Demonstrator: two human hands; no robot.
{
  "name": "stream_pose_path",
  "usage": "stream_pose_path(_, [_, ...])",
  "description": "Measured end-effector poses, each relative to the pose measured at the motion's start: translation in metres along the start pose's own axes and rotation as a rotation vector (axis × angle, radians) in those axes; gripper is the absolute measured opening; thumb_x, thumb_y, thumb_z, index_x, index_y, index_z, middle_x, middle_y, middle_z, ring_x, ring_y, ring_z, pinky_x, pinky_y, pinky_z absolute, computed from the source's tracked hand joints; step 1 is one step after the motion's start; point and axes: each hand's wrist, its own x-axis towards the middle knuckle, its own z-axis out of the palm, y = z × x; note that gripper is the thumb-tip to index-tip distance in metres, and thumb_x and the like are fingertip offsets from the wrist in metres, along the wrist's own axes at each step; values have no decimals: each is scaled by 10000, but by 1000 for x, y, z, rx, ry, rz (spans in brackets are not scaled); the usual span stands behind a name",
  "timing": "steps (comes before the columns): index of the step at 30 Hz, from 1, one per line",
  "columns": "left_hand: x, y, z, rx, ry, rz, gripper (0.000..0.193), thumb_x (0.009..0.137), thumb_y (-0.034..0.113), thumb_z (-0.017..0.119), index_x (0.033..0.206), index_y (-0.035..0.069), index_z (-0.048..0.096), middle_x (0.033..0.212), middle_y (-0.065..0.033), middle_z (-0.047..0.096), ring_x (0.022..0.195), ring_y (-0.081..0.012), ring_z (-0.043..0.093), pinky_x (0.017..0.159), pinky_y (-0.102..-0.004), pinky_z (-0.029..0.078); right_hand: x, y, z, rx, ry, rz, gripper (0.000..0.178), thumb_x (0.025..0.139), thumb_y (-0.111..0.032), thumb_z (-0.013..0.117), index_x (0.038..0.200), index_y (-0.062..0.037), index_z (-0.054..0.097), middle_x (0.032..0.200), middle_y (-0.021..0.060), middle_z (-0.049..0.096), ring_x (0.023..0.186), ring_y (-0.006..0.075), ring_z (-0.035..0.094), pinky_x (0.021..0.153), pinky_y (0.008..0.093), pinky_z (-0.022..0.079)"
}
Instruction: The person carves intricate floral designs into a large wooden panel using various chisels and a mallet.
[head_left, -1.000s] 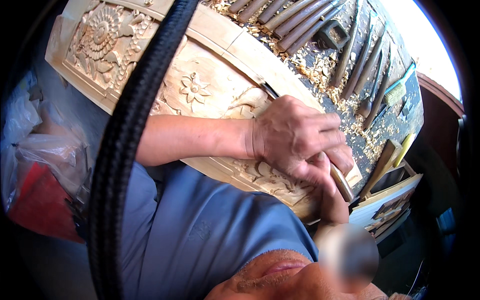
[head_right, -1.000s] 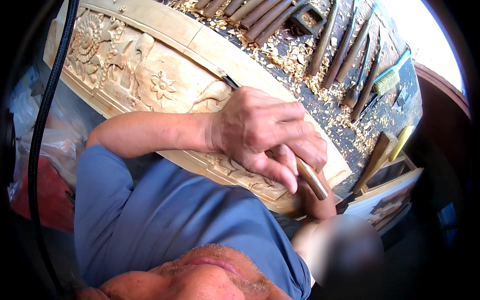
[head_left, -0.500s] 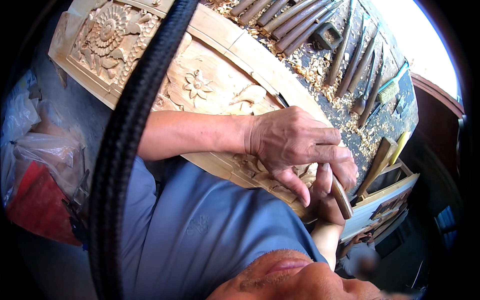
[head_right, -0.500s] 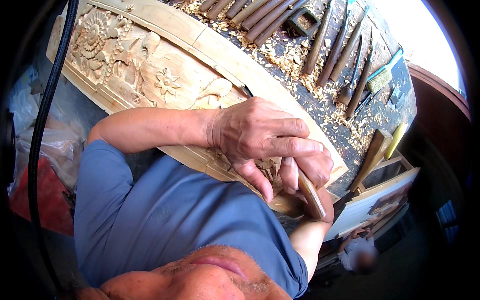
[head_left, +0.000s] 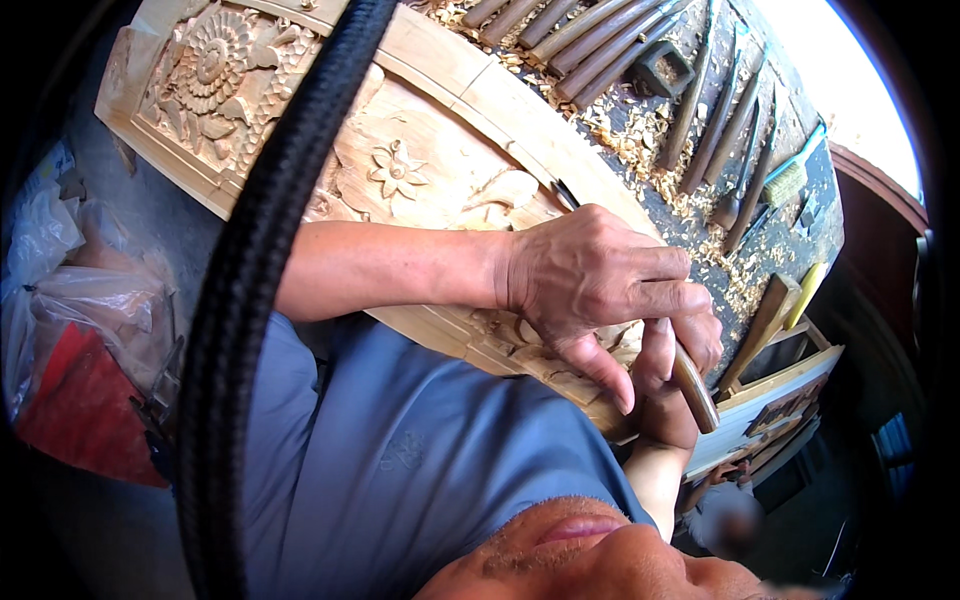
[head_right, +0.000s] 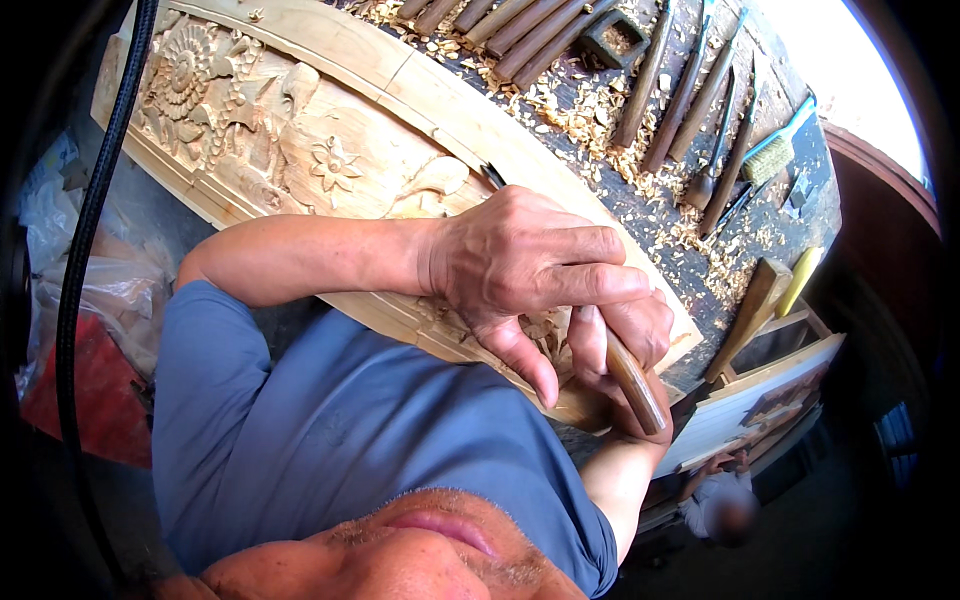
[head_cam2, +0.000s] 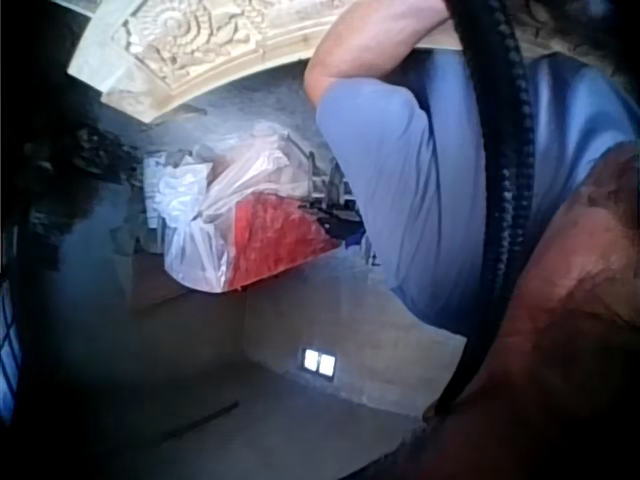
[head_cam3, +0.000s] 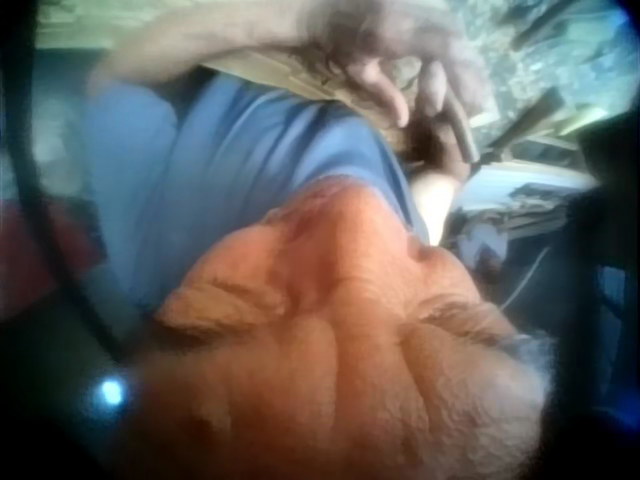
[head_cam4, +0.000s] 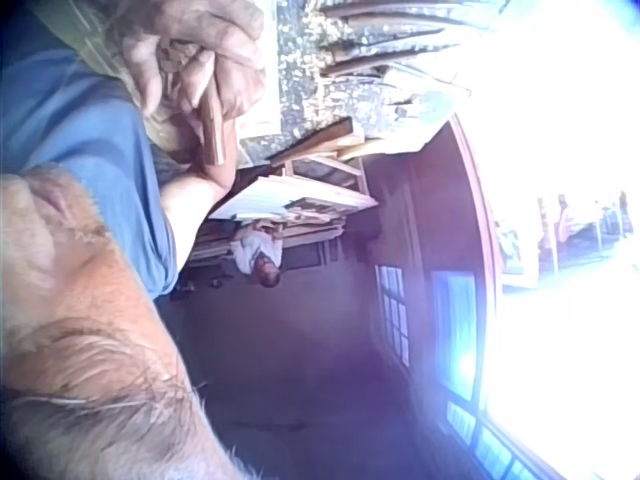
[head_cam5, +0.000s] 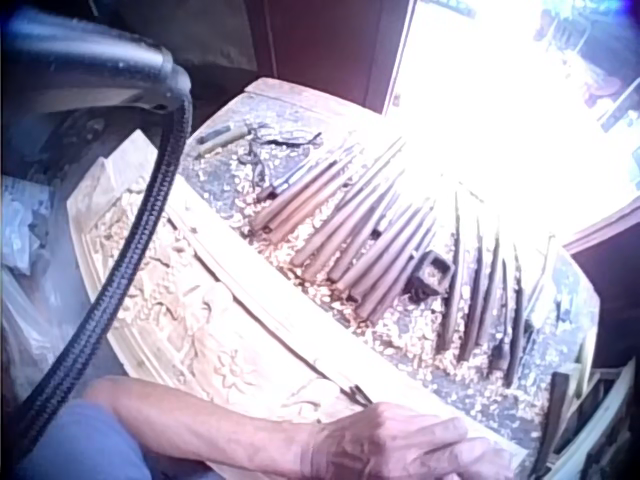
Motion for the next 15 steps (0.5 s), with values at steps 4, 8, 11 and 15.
stream_pose_path(4, [0, 1, -2, 37, -15, -11, 961, 729, 753, 840, 1340, 30, 668, 1029, -90, 703, 812, -301, 757, 658, -394, 626, 1, -1, 3, 11, -7, -12, 431, 1034, -398, 635, 968, -2, 792, 862, 167, 756, 777, 322, 724, 728, 431, 528])
stream_pose_path(8, [1, 1, -2, 62, -14, -23, 910, 736, 758, 829, 1281, 42, 693, 959, -64, 677, 783, -271, 751, 624, -379, 612, 2, 7, 7, 22, -6, -38, 439, 1037, -405, 634, 967, -1, 790, 859, 170, 753, 772, 325, 724, 721, 432, 527])
stream_pose_path(11, [1, -1, 2, 68, 52, -16, 767, 776, 767, 804, 1134, 98, 697, 907, -47, 641, 716, -265, 731, 564, -381, 591, 1, 7, 9, 25, -11, -44, 446, 1040, -410, 634, 966, 1, 788, 856, 172, 752, 769, 327, 724, 716, 432, 526])
stream_pose_path(15, [0, -4, 6, 77, 90, -23, 672, 849, 765, 750, 1029, 119, 701, 892, -36, 629, 695, -267, 720, 541, -386, 580, 3, 13, 10, 33, -18, -57, 454, 1044, -418, 633, 965, 3, 786, 853, 174, 749, 764, 330, 724, 709, 433, 525])
